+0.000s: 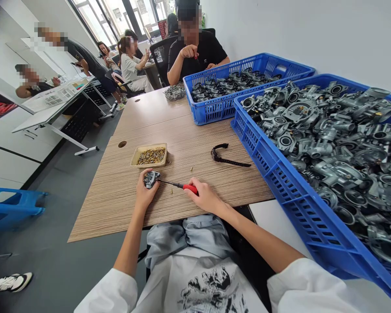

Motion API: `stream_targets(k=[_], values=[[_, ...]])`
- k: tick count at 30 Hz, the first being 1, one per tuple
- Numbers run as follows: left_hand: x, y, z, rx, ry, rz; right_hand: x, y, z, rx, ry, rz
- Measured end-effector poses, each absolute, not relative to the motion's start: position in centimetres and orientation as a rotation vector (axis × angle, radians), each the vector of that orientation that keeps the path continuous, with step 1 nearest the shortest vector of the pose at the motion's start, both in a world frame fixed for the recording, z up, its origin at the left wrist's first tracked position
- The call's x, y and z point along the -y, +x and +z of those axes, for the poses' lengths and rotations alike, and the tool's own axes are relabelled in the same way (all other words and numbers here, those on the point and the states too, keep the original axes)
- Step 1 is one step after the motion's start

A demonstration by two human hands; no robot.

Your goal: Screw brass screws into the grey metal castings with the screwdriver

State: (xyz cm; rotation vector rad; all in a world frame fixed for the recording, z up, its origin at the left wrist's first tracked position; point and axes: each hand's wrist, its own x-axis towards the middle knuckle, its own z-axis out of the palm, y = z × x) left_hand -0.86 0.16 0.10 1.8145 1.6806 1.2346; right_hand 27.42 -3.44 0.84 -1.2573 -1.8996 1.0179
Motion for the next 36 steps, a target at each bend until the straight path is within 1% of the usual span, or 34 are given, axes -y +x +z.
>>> stream_targets(k=[36], values=[[-0.12, -0.74, 0.27, -1.681, 1.805, 1.239, 3.46, 27.42, 0.82, 1.911, -1.277, 0.998]])
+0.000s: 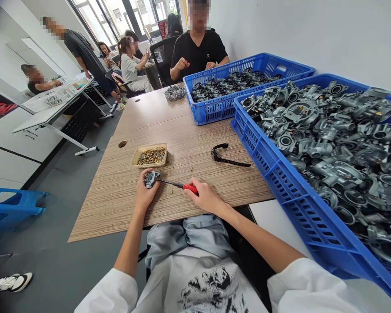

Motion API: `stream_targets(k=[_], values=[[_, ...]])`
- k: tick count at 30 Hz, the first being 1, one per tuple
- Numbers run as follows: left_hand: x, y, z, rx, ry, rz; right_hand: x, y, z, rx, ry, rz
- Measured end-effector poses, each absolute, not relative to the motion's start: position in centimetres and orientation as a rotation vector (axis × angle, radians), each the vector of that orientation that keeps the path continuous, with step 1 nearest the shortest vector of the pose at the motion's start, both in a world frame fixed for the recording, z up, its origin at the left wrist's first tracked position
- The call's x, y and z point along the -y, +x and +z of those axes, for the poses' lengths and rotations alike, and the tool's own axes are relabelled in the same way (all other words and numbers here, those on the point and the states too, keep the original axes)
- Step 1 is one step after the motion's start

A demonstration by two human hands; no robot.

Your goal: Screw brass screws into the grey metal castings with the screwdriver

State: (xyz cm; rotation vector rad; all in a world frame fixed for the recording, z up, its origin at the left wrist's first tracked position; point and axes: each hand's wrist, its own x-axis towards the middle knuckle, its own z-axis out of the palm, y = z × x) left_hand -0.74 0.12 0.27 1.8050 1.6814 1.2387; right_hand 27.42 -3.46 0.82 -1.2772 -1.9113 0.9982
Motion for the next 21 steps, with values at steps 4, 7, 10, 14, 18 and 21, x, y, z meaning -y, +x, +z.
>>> stream_targets(k=[4, 7, 10, 14, 18, 21], values=[[-0.12, -0.78, 0.16, -1.684, 1.818, 1.241, 3.48, 27.42, 0.96, 1.915, -1.272, 1.0], [-0.13, -0.84, 0.04, -1.694, 1.837, 1.239, 3.48, 27.4, 1.01, 1.908, -1.272, 1.003], [-0.12, -0.87, 0.02, -1.692, 1.843, 1.24, 3.49, 27.38, 1.05, 1.908, -1.274, 1.003], [-0.11, -0.87, 0.06, -1.691, 1.846, 1.233, 3.49, 27.37, 1.07, 1.909, -1.275, 1.012], [-0.11, -0.82, 0.14, -1.686, 1.825, 1.235, 3.48, 27.37, 1.01, 1.909, -1.268, 1.014], [-0.12, -0.78, 0.18, -1.688, 1.804, 1.238, 3.49, 27.37, 0.96, 1.911, -1.276, 1.008]])
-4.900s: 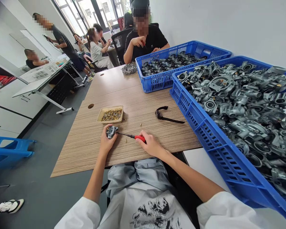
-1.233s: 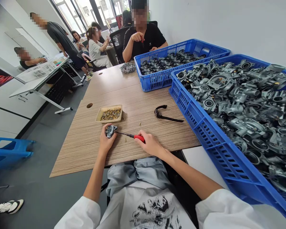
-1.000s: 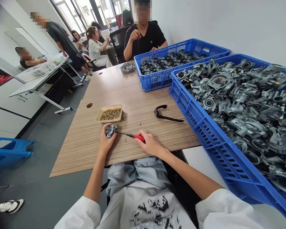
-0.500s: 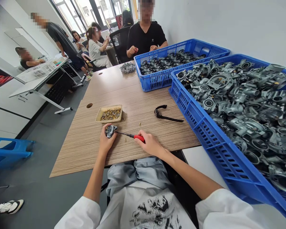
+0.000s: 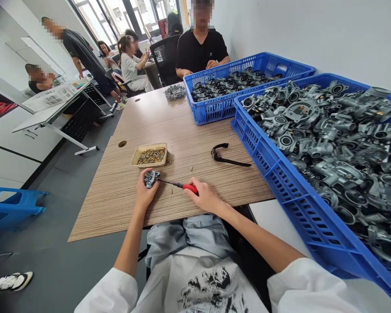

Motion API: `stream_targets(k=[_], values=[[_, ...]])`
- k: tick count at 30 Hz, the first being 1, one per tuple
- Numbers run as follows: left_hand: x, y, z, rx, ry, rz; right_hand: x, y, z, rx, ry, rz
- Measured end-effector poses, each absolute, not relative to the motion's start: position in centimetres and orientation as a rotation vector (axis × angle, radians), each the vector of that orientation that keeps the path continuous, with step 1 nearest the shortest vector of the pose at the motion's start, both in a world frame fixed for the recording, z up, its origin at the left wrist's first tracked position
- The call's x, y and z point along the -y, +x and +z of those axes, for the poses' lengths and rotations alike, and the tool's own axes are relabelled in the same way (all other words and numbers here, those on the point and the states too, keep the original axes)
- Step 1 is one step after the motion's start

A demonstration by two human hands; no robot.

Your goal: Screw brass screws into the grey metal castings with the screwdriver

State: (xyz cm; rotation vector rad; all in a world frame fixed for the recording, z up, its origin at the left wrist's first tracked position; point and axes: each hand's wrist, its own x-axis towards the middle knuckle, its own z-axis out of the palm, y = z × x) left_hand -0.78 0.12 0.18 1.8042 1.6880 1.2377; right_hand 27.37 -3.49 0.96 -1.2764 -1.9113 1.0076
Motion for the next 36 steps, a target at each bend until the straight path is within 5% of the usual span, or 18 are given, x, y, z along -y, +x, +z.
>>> stream_targets(k=[36], values=[[-0.27, -0.91, -0.12, -1.676, 1.82, 1.255, 3.58, 27.38, 0.97, 1.921, -1.265, 1.004]])
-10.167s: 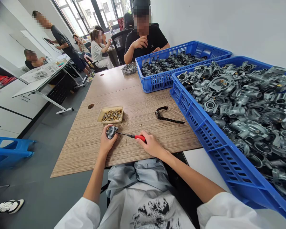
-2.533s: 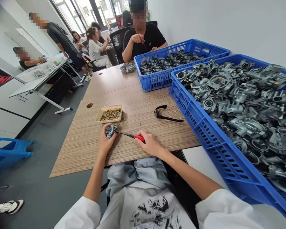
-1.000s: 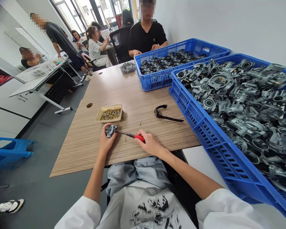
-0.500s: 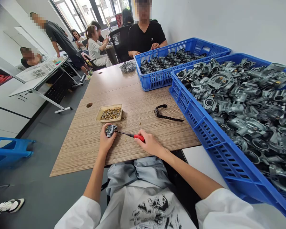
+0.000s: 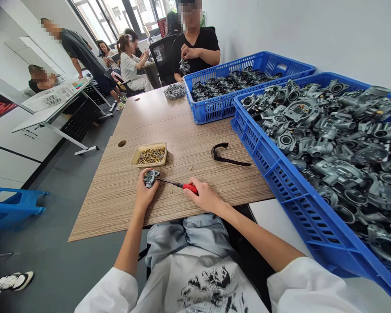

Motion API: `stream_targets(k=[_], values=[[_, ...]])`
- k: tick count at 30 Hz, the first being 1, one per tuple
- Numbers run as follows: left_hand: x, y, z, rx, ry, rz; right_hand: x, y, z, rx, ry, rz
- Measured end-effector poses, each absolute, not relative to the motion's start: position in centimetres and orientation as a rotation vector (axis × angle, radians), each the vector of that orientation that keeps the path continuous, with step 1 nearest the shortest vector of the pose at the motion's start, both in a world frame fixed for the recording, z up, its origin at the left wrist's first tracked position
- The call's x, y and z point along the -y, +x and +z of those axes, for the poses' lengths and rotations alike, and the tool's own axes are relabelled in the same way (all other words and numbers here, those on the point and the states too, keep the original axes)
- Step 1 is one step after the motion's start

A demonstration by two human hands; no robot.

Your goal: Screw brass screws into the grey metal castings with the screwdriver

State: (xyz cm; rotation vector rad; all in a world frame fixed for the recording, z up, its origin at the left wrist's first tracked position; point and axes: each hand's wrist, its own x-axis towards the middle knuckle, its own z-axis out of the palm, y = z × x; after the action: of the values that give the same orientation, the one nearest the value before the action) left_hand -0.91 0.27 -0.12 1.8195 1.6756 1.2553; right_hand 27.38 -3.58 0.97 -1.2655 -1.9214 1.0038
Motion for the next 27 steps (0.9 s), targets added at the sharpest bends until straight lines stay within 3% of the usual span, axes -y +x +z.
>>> stream_targets(k=[27], values=[[-0.11, -0.81, 0.05, -1.684, 1.821, 1.249, 3.55, 27.39, 0.89, 1.93, -1.267, 0.996]])
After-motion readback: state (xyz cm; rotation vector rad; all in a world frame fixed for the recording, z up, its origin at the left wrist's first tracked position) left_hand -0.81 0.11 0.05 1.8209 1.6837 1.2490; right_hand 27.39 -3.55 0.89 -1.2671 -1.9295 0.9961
